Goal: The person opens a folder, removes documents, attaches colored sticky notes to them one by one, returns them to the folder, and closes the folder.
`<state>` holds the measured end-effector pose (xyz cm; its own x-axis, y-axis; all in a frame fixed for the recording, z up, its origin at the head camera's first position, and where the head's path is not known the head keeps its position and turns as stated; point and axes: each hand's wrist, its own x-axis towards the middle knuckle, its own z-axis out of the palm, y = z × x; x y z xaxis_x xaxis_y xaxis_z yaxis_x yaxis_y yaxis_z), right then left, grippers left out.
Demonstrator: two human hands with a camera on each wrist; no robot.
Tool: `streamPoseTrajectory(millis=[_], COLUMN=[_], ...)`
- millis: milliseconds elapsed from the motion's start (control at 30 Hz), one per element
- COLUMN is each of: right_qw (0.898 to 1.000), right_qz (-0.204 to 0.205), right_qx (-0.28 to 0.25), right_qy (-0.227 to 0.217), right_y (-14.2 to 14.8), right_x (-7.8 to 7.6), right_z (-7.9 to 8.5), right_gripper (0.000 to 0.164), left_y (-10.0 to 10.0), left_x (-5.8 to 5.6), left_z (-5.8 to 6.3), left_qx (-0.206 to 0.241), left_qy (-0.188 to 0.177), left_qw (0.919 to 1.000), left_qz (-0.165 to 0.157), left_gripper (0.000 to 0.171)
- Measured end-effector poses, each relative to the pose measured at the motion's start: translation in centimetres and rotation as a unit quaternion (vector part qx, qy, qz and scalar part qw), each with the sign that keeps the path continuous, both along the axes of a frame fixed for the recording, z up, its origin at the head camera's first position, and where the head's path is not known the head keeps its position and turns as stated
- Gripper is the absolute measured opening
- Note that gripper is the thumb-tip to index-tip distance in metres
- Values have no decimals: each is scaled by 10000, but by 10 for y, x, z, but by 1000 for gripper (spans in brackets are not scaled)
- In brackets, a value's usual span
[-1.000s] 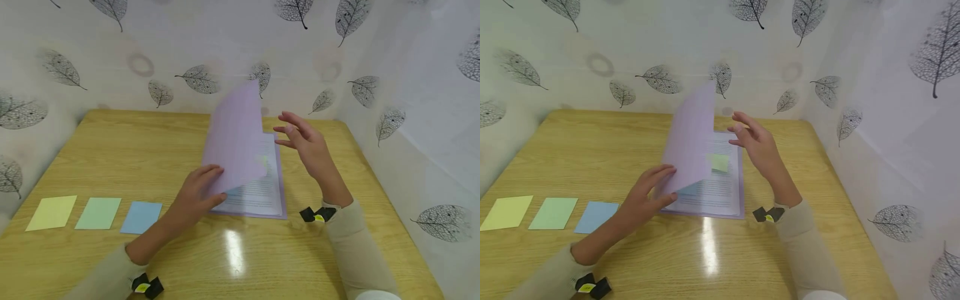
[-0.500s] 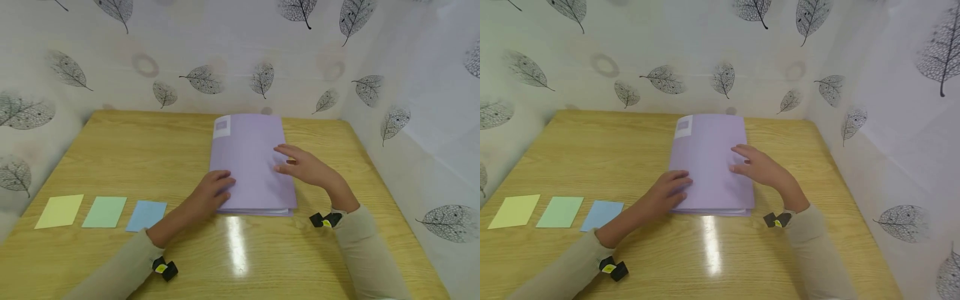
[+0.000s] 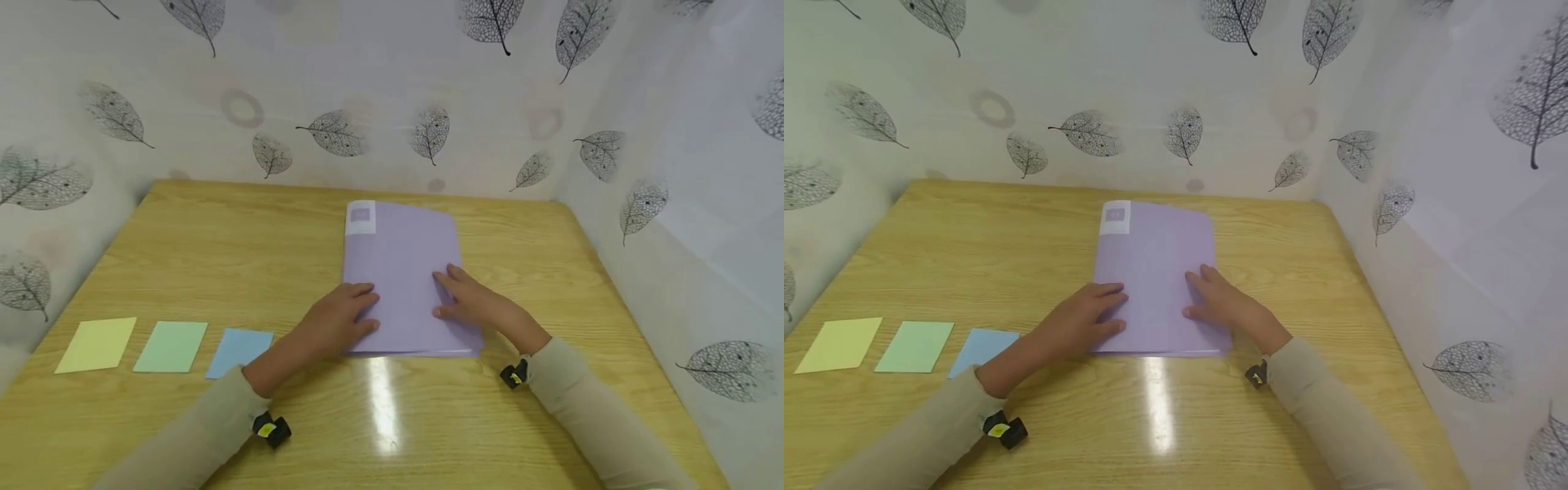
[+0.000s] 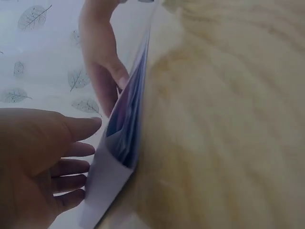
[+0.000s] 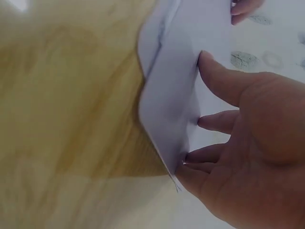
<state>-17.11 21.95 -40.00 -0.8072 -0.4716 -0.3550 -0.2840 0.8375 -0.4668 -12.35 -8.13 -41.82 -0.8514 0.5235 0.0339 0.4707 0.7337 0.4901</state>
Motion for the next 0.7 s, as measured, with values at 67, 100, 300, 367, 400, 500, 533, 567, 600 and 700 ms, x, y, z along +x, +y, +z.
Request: streamPoseTrajectory(millis=[67,100,300,367,400,500,533,567,600,700], right_qw=[9998,9995,9979,9973,9970,9961,9963,9963,9963,9969], right_qz=[93,130,267,319,347,398,382,372,362,328], right_qx=[141,210,373,404,428,503,502,512,529,514], right_qy=[126,203,457,515,547,598,582,586,570,502], right_y=[-4,-6,-7,-6,-6,-4,-3,-3,-4,-6], right_x=[1,2,2,1,1,1,1,2,3,6], right_z=[-2,-2,-3,-3,-3,-4,-5,-6,-6,-7], right_gripper=[82,81,78,78,78,77,78,78,78,79], left_y=[-1,-2,-10,-12,-12,-11,-10,-9,-8,-8], left_x=[-9,-15,-56,-63,-65,-64,-63,-62,-61,-60], left_z=[3,5,9,6,4,2,2,1,1,1], left_qx=[-219,-307,-750,-829,-838,-857,-869,-892,-917,-1143], left_qy=[159,164,-807,-1102,-1202,-1297,-1269,-1253,-1234,-1107], left_qw=[9995,9992,9919,9883,9872,9862,9864,9865,9865,9852], left_qz=[-137,-216,-635,-658,-629,-576,-578,-565,-569,-634], left_gripper=[51,52,82,88,89,89,89,88,88,86])
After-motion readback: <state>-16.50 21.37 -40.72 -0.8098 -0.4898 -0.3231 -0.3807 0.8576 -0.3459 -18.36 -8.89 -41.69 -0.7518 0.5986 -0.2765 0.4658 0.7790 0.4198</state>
